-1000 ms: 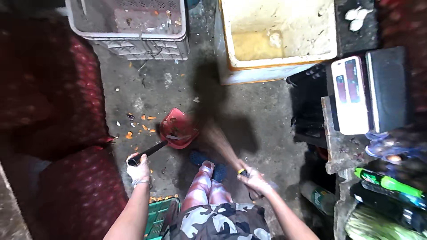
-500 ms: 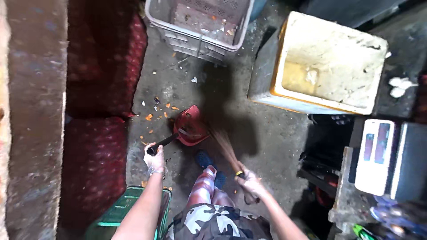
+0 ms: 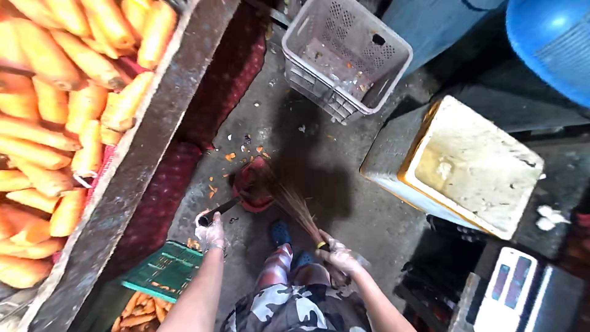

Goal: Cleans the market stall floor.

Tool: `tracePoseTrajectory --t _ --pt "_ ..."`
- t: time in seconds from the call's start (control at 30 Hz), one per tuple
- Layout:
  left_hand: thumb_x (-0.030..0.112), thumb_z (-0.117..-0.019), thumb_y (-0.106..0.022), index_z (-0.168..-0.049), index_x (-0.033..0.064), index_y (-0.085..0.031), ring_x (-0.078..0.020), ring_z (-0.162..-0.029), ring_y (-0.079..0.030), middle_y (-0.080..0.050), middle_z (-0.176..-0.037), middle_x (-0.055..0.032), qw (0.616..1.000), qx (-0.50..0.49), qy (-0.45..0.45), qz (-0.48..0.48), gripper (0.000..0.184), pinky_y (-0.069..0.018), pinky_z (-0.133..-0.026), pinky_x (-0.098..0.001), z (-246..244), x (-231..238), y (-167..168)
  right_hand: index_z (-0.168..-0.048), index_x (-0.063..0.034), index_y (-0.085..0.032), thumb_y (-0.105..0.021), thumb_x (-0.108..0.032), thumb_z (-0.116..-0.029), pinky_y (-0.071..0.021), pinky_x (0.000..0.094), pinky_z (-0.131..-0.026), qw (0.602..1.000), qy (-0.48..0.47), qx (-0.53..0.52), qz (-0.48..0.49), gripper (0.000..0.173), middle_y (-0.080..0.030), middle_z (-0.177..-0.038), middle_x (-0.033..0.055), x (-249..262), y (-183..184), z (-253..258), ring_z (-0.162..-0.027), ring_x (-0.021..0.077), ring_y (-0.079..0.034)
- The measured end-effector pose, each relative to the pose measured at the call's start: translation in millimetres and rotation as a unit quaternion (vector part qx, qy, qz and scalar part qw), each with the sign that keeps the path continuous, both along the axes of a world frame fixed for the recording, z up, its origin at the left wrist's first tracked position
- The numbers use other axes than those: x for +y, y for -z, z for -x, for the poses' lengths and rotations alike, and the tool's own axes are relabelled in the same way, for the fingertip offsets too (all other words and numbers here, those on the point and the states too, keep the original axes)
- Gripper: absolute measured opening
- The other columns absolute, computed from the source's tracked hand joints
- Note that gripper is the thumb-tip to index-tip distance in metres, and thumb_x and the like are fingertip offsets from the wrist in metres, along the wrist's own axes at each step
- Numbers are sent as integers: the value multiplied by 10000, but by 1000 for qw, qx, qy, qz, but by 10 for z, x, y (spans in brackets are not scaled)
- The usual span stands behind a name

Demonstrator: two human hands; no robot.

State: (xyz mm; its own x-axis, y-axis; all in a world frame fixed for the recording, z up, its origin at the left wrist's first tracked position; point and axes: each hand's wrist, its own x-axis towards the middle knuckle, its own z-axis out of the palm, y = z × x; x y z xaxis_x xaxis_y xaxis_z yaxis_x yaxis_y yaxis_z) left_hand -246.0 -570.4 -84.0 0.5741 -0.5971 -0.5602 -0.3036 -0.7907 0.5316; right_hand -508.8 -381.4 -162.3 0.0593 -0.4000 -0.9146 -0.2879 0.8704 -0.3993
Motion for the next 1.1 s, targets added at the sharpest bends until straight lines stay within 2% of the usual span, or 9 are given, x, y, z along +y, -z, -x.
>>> tracePoseTrajectory --t 0.3,0.43,0.5,0.57,0.63,0.7,0.87,0.97,1.1 --pt "33 -1029 -578 -1440 -109 -446 -347 -1258 -557 -526 -1412 -327 993 -46 -104 5 454 -431 -1082 -418 -313 199 346 -1494 -48 -430 -590 -240 -1044 -542 437 -871 940 281 186 46 515 -619 -1240 216 -1568 422 1023 -1021 271 -636" --pt "24 -1053 -532 -1471 -111 -382 -335 -1232 -530 -480 -1436 -336 982 -32 -184 -24 464 -421 -1063 -404 -46 72 141 -1604 -108 -287 -672 -250 -968 -510 549 -1010 988 20 149 -22 758 -602 -1355 256 -1839 712 488 -1197 371 -627" --pt "45 -1040 -556 -1428 -112 -444 -323 -1139 -589 -546 -1357 -331 973 -93 -208 -21 432 -479 -988 -395 49 104 275 -1640 -155 -201 -684 -322 -948 -501 598 -1018 985 -117 120 -49 860 -629 -1336 242 -1571 596 360 -1199 391 -641" --pt "79 -1081 -506 -1526 -60 -318 -289 -1265 -518 -441 -1498 -286 967 16 -234 -98 503 -416 -1072 -387 62 -61 78 -1652 -208 -197 -691 -384 -945 -474 618 -1049 974 -201 95 -36 881 -621 -1371 218 -1416 272 576 -1236 386 -625" --pt "81 -1058 -545 -1444 -117 -416 -324 -1105 -610 -542 -1348 -348 966 -66 -246 -40 452 -512 -945 -398 271 -54 204 -1640 -210 -268 -740 -392 -913 -439 599 -1100 965 -251 71 -20 886 -602 -1412 200 -1543 -132 959 -1290 362 -591" --pt "62 -1077 -500 -1486 -96 -364 -316 -1140 -561 -484 -1417 -337 951 -12 -300 -73 459 -466 -987 -402 381 -250 46 -1624 -177 -315 -764 -345 -882 -455 574 -1086 954 -291 69 16 883 -616 -1386 199 -1950 -346 1272 -1263 346 -607" --pt "90 -1090 -485 -1502 -75 -357 -284 -1135 -565 -479 -1437 -307 917 -2 -385 -107 462 -463 -988 -373 456 -429 144 -1635 -179 -261 -664 -405 -971 -465 632 -1026 932 -294 210 38 809 -609 -1391 204 -3247 292 1206 -1239 395 -613" --pt "97 -1083 -504 -1485 -69 -396 -293 -1139 -579 -501 -1420 -301 921 -8 -374 -105 448 -477 -984 -392 330 -375 342 -1603 -151 -316 -662 -401 -972 -483 599 -1021 936 -316 156 6 762 -591 -1412 200 -3238 643 866 -1239 371 -610" --pt "65 -1075 -507 -1474 -93 -406 -322 -1200 -567 -500 -1432 -317 922 -12 -369 -114 441 -451 -1032 -394 293 -509 216 -1659 -218 -184 -667 -458 -947 -434 626 -1088 868 -485 81 -71 893 -564 -1465 180 -2762 372 838 -1320 370 -567"
